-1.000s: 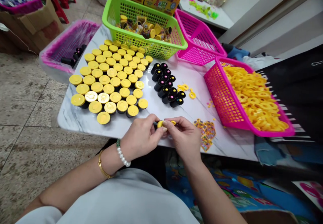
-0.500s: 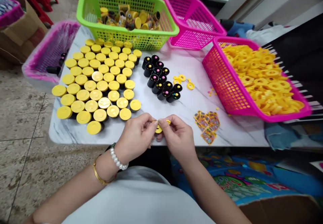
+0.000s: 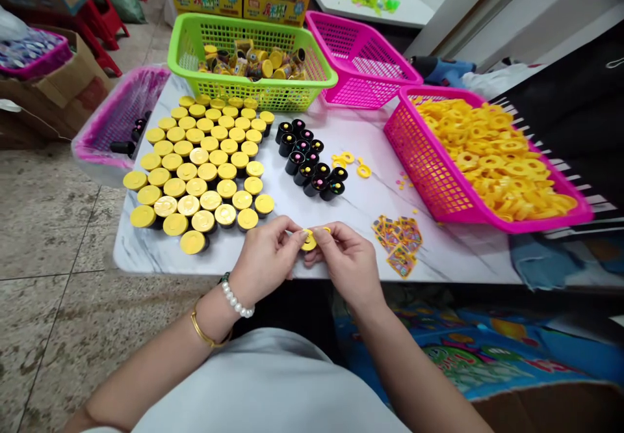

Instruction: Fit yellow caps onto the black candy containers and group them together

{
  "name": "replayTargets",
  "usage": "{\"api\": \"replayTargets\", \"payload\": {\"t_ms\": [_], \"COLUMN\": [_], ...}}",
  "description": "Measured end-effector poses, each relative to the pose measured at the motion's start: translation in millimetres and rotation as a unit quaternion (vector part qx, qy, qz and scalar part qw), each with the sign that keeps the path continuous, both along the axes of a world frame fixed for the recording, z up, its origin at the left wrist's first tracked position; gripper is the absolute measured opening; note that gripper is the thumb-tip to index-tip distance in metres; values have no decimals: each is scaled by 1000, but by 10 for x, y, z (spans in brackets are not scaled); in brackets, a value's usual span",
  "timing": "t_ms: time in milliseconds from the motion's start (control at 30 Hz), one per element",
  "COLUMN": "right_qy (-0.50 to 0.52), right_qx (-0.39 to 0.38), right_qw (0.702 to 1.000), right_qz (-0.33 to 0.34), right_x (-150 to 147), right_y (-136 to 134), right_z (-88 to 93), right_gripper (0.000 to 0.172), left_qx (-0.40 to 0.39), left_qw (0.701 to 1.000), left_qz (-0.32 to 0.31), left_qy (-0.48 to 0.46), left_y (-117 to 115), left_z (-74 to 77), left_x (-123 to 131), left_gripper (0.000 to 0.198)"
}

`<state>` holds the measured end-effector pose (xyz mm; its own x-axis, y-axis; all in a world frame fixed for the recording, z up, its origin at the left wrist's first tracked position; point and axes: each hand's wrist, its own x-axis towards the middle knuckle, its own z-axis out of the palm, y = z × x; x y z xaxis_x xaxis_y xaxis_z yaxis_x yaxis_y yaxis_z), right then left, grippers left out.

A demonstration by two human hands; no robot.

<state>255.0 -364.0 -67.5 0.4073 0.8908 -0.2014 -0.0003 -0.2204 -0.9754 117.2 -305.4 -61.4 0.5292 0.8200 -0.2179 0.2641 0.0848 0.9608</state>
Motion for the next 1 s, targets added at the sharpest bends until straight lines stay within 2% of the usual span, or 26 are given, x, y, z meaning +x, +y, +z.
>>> {"api": "replayTargets", "payload": {"t_ms": [133,267,400,533,633,833,900,1000], "right_qy": [-3,32,55,85,86,86,79,101], "right_qx": [-2,-5,-17,-33,-37,-41,-25,-24], "right_qw": [1000,999,997,992,992,993,996,995], "right_qz": [2,18,45,84,80,66,37,-9], "right_x": [-17,7,85,153,152,118,149,242], "right_y": [9,35,72,100,109,59,27,0], "right_z": [-5,0,39,94,112,95,94,97], "right_gripper": [37,39,39,38,37,31,28,29], "left_qx": [20,119,210,251,237,114,103,127], "left_qw": [1000,992,977,967,971,993,994,992], "left_qz": [6,12,-20,13,15,5,-3,-19], "left_qy": [20,34,22,40,26,-24,-20,18], "left_y": [7,-60,-156,-200,-179,-123,-119,-110], "left_z": [-10,-21,-81,-146,-130,-28,-30,-65], "left_x": [29,1,-23,0,0,-51,-55,-37], "left_gripper": [22,16,36,32,35,47,52,52]}}
